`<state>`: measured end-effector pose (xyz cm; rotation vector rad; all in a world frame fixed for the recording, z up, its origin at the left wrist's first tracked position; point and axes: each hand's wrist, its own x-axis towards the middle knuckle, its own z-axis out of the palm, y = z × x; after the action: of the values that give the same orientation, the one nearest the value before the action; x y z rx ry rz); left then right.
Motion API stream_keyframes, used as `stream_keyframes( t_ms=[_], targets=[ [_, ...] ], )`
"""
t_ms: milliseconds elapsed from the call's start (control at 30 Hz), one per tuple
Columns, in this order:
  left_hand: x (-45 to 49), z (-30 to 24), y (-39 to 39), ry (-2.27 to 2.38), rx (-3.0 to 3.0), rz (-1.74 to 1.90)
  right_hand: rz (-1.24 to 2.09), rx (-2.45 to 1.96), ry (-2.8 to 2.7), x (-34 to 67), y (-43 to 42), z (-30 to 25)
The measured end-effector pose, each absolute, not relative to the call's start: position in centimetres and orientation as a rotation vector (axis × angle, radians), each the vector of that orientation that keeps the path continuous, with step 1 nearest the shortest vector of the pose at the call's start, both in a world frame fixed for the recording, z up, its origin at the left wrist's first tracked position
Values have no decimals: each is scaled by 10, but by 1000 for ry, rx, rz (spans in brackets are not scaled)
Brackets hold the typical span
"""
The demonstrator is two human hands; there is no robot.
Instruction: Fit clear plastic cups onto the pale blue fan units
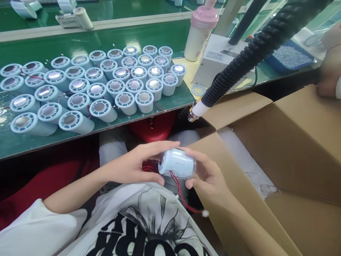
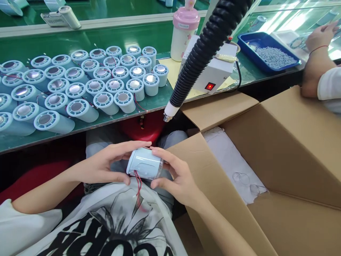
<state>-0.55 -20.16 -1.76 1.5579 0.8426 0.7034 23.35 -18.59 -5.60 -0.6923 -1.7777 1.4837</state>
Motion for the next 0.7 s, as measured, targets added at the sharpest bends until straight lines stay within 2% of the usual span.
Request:
stream_keyframes(
  t_ms=[67,267,533,600,700],
  targets=[
    [-5,-17,-203,830,1469,686,1485,-702,-1785,235,-186,-54],
    [-3,-26,-209,828,1430,637,1144,-693,-2109,237,-184,-47],
    [-3,-27,-212,764,1270,680,742,-460,-2118,228,-189,-49],
    [-1,-24,-213,724,1230,705,761,-473,-2078,227,-190,-46],
    [1,-22,-214,724,1254,776,1021,-636,-1975,229,-192,-44]
  ],
)
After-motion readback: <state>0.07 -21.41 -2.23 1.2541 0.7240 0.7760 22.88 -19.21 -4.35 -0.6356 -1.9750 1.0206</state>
